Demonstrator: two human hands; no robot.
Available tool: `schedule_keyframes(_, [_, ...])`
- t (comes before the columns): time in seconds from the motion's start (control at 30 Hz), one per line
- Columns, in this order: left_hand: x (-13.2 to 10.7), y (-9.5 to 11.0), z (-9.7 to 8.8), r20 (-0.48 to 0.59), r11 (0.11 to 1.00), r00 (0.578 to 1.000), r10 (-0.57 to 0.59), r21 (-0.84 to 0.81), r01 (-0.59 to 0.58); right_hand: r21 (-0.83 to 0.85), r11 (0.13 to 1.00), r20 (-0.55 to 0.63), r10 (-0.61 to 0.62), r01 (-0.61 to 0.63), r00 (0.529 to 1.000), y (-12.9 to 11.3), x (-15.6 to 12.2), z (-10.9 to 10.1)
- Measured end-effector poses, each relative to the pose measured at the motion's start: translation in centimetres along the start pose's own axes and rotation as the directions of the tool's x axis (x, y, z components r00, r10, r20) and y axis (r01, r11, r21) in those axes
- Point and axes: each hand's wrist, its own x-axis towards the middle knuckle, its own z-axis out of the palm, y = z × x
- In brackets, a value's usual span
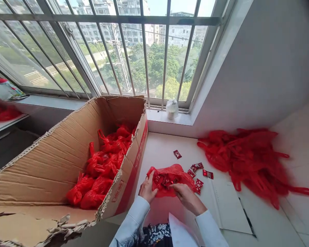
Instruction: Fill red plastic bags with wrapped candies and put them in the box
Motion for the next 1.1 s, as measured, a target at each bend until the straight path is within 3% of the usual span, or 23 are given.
schedule_keyframes(0.07, [0.0, 0.4, -0.2, -0.001, 1.0, 1.0, 0.002, 0.014, -0.002, -0.102, 0.995, -0.116, -0.024, 0.012, 0.993, -0.6, -1.1, -1.7])
schedule_keyframes(0.17, [-0.3, 1.2, -0.6, 0.007, 0.998, 1.0, -0.021, 0.057, 0.021, -0.319, 0.927, -0.379, 0.067, -0.198, 0.923, -0.4, -1.5, -3.3])
schedule_keyframes(0.23, [-0.5, 1.6, -0.7, 0.012, 0.997, 0.999, -0.035, 0.076, 0.034, -0.322, 0.894, -0.421, 0.159, -0.311, 0.893, 0.4, -1.4, -3.9])
schedule_keyframes(0.3, [-0.8, 1.7, -0.8, 0.011, 0.996, 0.999, -0.032, 0.085, 0.031, -0.184, 0.906, -0.336, 0.306, -0.381, 0.891, 1.2, -1.1, -4.3])
schedule_keyframes(0.37, [-1.2, 1.7, -0.9, -0.003, 0.995, 1.0, -0.026, 0.096, 0.027, 0.065, 0.905, -0.203, 0.426, -0.421, 0.882, 1.4, -0.8, -5.0])
schedule_keyframes(0.47, [-1.6, 1.7, -1.2, -0.077, 0.994, 0.997, -0.005, 0.11, 0.014, 0.463, 0.814, -0.127, 0.452, -0.35, 0.883, 0.4, -0.4, -6.0])
schedule_keyframes(0.57, [-1.9, 1.7, -1.8, -0.212, 0.992, 0.973, 0.09, 0.106, -0.069, 0.598, 0.758, -0.15, 0.424, -0.259, 0.893, -1.1, -0.3, -6.5])
schedule_keyframes(0.67, [-2.1, 1.5, -1.8, -0.297, 0.986, 0.942, 0.155, 0.103, -0.13, 0.505, 0.827, -0.111, 0.346, -0.247, 0.932, -1.7, -0.6, -5.6])
schedule_keyframes(0.77, [-2.9, 0.6, -0.9, -0.268, 0.986, 0.954, 0.133, 0.13, -0.101, 0.338, 0.913, -0.054, 0.261, -0.228, 0.964, -1.7, -1.2, -4.1])
schedule_keyframes(0.93, [-6.2, -2.9, 0.2, -0.334, 0.98, 0.93, 0.155, 0.169, -0.102, 0.148, 0.977, -0.012, 0.156, -0.153, 0.988, -3.4, -3.0, -3.5])
schedule_keyframes(1.1, [-6.5, -5.7, -0.7, -0.173, 0.979, 0.966, 0.189, 0.108, -0.172, -0.114, 0.984, -0.042, 0.134, -0.137, 0.99, -5.7, -3.8, -4.7])
